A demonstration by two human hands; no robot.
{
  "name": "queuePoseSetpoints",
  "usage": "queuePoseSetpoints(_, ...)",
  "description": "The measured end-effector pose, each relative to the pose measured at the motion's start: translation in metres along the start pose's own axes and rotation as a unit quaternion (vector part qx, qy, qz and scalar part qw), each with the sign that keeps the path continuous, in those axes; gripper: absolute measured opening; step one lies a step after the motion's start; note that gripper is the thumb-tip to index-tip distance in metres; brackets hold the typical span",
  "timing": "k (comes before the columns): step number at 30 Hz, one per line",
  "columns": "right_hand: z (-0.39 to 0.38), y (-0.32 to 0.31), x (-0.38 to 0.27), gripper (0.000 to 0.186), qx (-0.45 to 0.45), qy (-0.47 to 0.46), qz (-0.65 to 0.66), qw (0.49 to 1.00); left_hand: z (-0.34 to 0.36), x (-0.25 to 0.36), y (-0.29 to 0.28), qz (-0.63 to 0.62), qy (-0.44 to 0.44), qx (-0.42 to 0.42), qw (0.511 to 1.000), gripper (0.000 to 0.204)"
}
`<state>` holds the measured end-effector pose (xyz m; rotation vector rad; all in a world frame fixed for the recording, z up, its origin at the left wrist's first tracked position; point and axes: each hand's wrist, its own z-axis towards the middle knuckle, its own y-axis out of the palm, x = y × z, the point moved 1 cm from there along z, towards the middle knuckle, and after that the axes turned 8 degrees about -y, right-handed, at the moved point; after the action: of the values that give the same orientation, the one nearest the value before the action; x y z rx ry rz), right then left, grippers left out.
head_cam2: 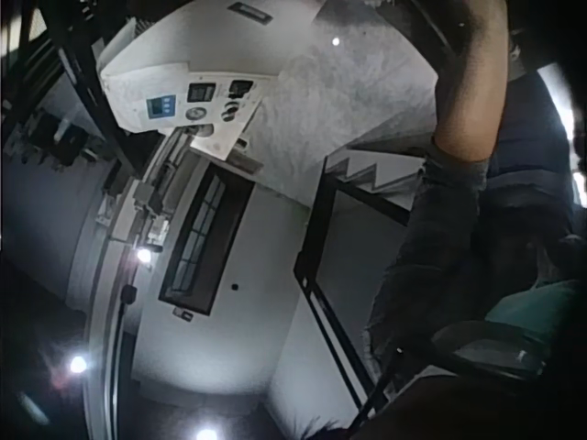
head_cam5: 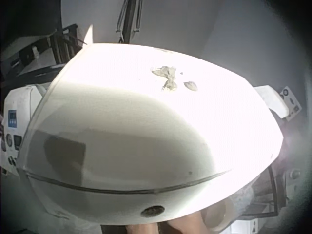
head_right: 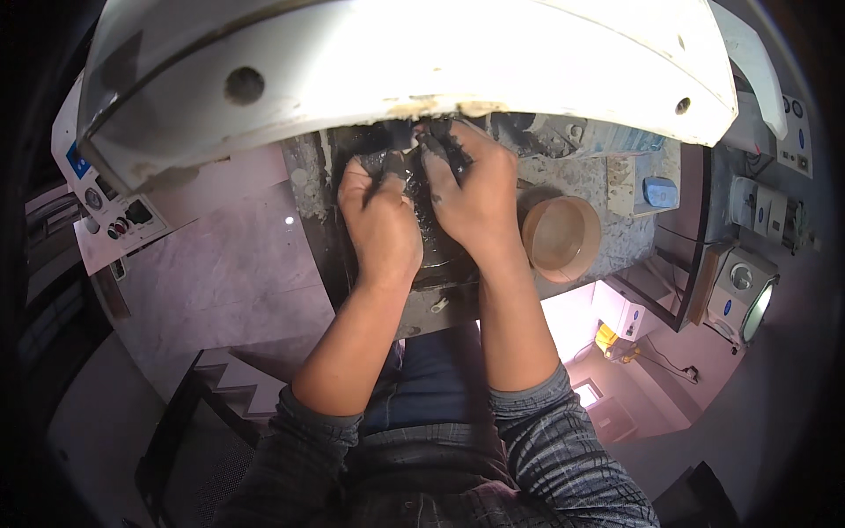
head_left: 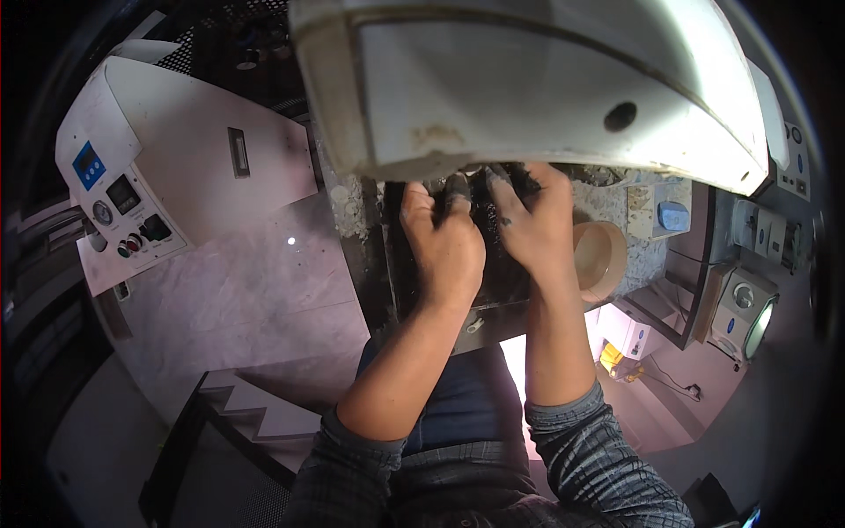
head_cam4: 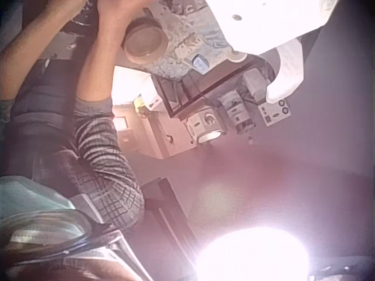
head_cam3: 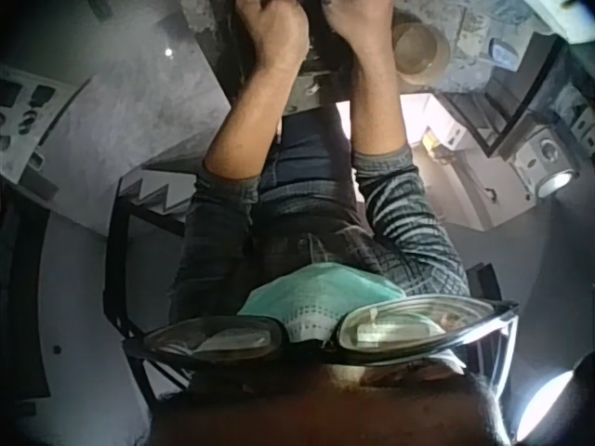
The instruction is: The person polishes a dental prosthesis using a rotary brush on a laboratory lathe while holding the piece by hand.
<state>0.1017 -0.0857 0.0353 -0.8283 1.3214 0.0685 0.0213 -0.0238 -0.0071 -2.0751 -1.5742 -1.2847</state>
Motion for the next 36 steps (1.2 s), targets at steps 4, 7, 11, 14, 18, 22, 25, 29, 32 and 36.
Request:
queuePoseSetpoints(4,-0.001,-0.003,0.001,0.017,-0.01,-0.014,-0.005,1.0,-0.01,0.004,0.002,-0.047,-0.035,0.001,0.998,0.021)
queuePoseSetpoints(7,0.001,-0.003,-0.001,0.014,-0.01,-0.005,-0.024,1.0,-0.013,-0.002,0.003,-0.019,0.003,0.008,1.0,0.021)
queuePoseSetpoints(11,0.002,-0.005,-0.001,0.012,-0.017,-0.05,-0.068,0.996,-0.014,0.0,0.006,-0.066,-0.01,-0.001,0.998,0.022)
queuePoseSetpoints(14,0.0,-0.002,0.001,0.013,-0.005,-0.038,-0.013,0.999,-0.006,-0.002,0.004,-0.017,0.024,0.016,0.999,0.019)
queuePoseSetpoints(18,-0.001,0.0,0.003,0.015,-0.012,-0.082,-0.054,0.995,0.002,-0.004,-0.007,0.045,0.066,-0.007,0.997,0.023)
queuePoseSetpoints(22,-0.009,-0.008,-0.005,0.019,0.009,-0.089,-0.026,0.996,-0.005,0.0,-0.005,0.072,0.105,-0.04,0.991,0.028)
queuePoseSetpoints(25,-0.01,0.0,-0.003,0.021,0.002,-0.091,-0.045,0.995,0.009,0.0,-0.012,0.13,0.141,-0.039,0.981,0.034)
queuePoseSetpoints(29,-0.011,0.001,0.002,0.021,0.017,-0.081,-0.03,0.996,0.017,0.007,-0.014,0.126,0.094,-0.08,0.984,0.046)
queuePoseSetpoints(32,-0.015,0.002,0.004,0.021,0.028,-0.061,0.006,0.998,0.016,0.011,-0.011,0.095,0.114,-0.092,0.985,0.043)
queuePoseSetpoints(36,-0.013,0.012,0.012,0.023,0.023,-0.011,0.022,0.999,0.033,0.013,-0.018,0.186,0.148,-0.091,0.967,0.038)
